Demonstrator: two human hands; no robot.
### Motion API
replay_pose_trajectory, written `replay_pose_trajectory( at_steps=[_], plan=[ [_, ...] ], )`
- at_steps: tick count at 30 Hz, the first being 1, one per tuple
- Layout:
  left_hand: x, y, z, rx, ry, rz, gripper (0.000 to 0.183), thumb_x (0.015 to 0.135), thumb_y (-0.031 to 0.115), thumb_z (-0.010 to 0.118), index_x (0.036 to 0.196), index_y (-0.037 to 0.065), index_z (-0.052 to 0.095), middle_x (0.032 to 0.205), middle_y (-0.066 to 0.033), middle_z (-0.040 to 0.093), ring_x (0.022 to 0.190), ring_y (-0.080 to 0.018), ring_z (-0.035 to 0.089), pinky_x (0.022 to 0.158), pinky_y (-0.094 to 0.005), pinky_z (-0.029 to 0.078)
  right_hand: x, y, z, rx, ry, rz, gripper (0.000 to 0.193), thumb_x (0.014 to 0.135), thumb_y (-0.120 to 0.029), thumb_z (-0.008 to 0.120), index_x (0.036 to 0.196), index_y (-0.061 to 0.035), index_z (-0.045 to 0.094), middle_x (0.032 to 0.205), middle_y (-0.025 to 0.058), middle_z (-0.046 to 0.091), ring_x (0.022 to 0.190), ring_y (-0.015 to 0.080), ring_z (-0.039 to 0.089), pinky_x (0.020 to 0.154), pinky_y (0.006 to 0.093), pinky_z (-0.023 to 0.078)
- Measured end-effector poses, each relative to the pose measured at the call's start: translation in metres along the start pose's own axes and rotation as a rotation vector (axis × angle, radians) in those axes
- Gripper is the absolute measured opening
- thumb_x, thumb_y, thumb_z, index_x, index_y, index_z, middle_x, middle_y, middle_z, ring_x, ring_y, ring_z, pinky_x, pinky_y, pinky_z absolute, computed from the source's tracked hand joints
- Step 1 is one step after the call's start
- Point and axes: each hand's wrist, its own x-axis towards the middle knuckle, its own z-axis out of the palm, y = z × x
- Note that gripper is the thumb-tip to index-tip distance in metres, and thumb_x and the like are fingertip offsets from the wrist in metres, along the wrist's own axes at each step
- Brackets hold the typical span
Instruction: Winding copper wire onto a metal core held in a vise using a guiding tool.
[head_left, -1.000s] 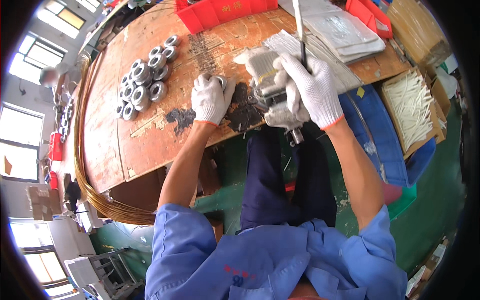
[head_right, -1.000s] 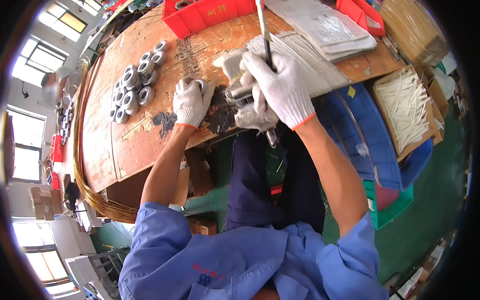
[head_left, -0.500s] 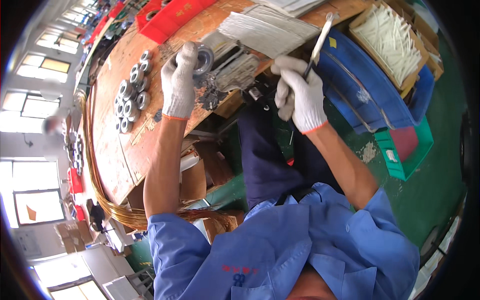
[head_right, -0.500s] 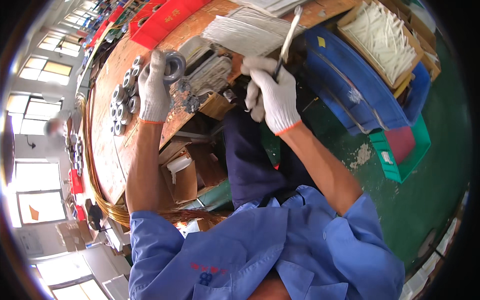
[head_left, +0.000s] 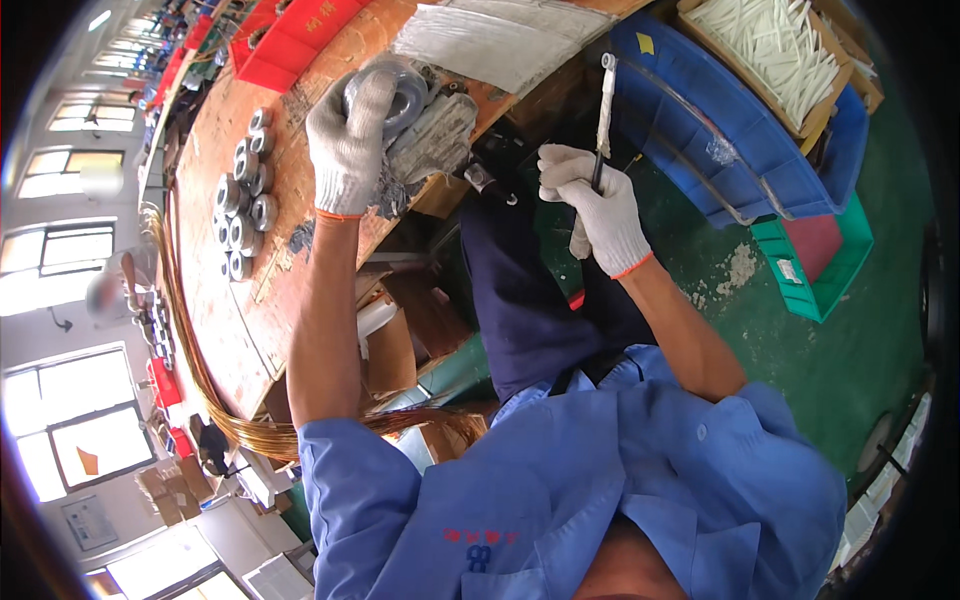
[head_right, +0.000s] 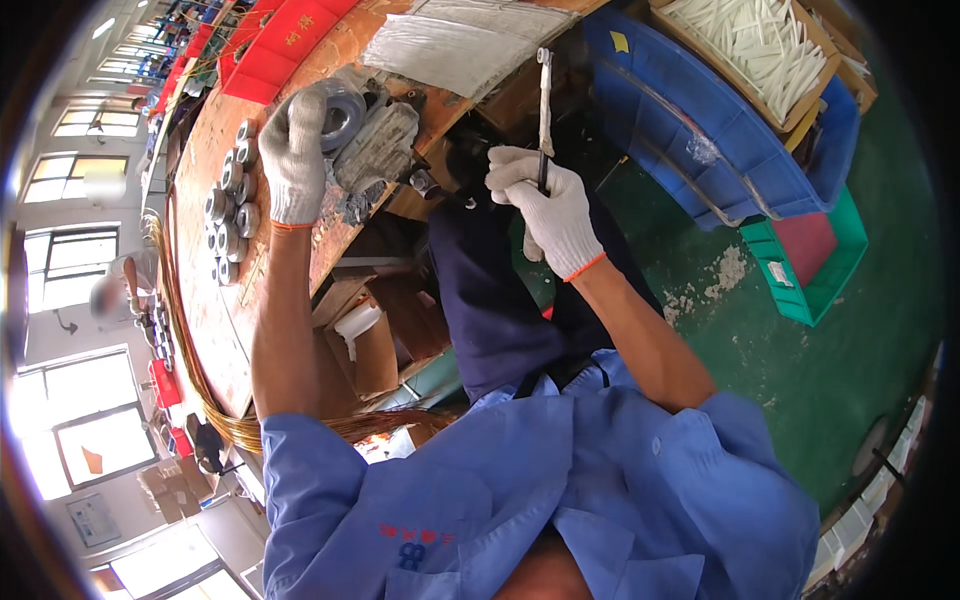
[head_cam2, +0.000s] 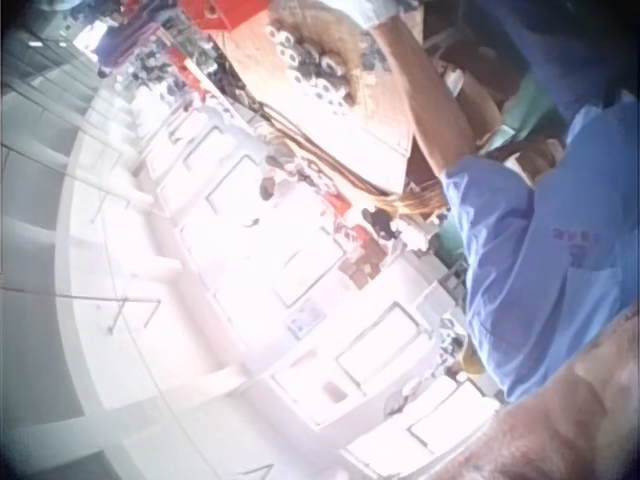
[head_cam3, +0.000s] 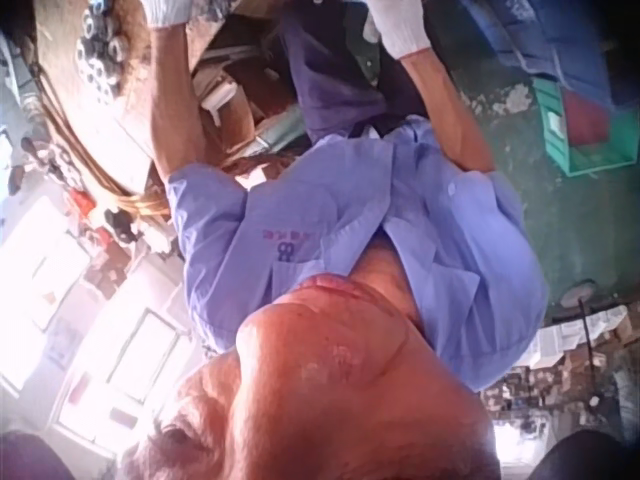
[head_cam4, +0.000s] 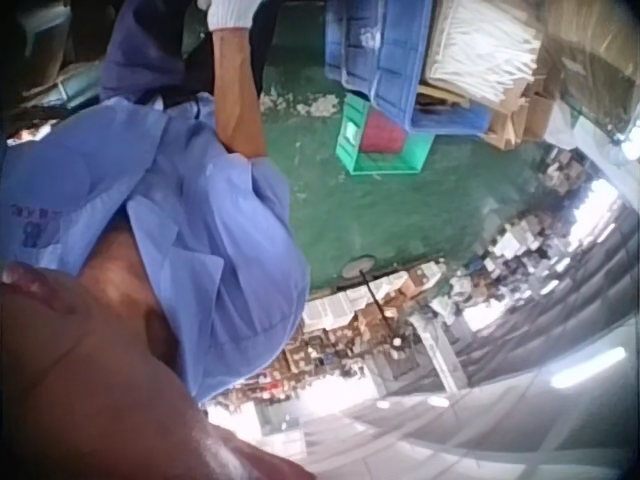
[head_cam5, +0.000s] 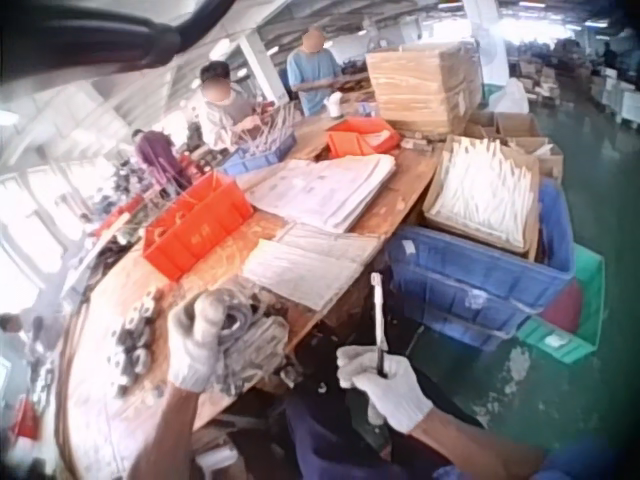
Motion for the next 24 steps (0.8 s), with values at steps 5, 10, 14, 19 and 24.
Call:
replay_pose_trajectory(
  at_steps=[5, 10, 14, 19, 24],
  plan=[
    [-0.005, 0.009, 0.005, -0.005, 0.028, 0.021, 0.044, 0.098, 0.038, 0.075, 0.109, -0.004, 0.074, 0.092, -0.0038, 0.073, 0.085, -0.0096, 0.062, 0.080, -0.0278, 0.052, -0.007, 0.005, 0.022, 0.024, -0.024, 0.218, 0.017, 0.091, 0.002, 0.059, 0.093, 0.0021, 0.075, 0.139, 0.0156, 0.066, 0.053, 0.0093, 0.062, 0.036, 0.0209, 0.041],
    [-0.006, -0.004, 0.008, 0.141, 0.093, 0.027, 0.039, 0.095, 0.033, 0.077, 0.103, -0.005, 0.076, 0.087, -0.0086, 0.074, 0.084, -0.0113, 0.064, 0.080, -0.0304, 0.053, -0.004, 0.030, 0.043, -0.036, -0.336, 0.303, 0.020, 0.088, 0.006, 0.059, 0.083, -0.0017, 0.076, 0.103, -0.0006, 0.074, 0.057, 0.0107, 0.063, 0.048, 0.0246, 0.047],
    [-0.007, -0.004, 0.012, 0.135, 0.088, 0.043, 0.039, 0.095, 0.033, 0.076, 0.102, -0.005, 0.076, 0.088, -0.0099, 0.075, 0.082, -0.0130, 0.065, 0.080, -0.0309, 0.054, -0.001, 0.053, 0.032, -0.272, -0.383, -0.105, 0.025, 0.090, 0.005, 0.056, 0.091, -0.0055, 0.078, 0.106, 0.0044, 0.077, 0.093, 0.0158, 0.074, 0.089, 0.0307, 0.057],
    [-0.010, -0.011, 0.010, 0.147, 0.087, 0.114, 0.040, 0.103, 0.034, 0.068, 0.106, -0.006, 0.074, 0.091, -0.0046, 0.074, 0.085, -0.0102, 0.060, 0.078, -0.0288, 0.051, -0.027, -0.005, 0.073, -0.448, -0.542, -0.503, 0.021, 0.101, -0.010, 0.062, 0.118, -0.0055, 0.073, 0.142, 0.0179, 0.064, 0.112, 0.0285, 0.074, 0.089, 0.0360, 0.061],
    [-0.012, -0.006, 0.010, 0.115, 0.115, 0.073, 0.041, 0.102, 0.034, 0.070, 0.107, -0.007, 0.073, 0.092, -0.0051, 0.073, 0.086, -0.0100, 0.060, 0.080, -0.0280, 0.051, 0.012, -0.023, 0.033, -0.259, -0.008, 0.097, 0.034, 0.095, 0.003, 0.048, 0.123, 0.0015, 0.069, 0.098, 0.0138, 0.074, 0.066, 0.0121, 0.066, 0.053, 0.0253, 0.053]
  ],
)
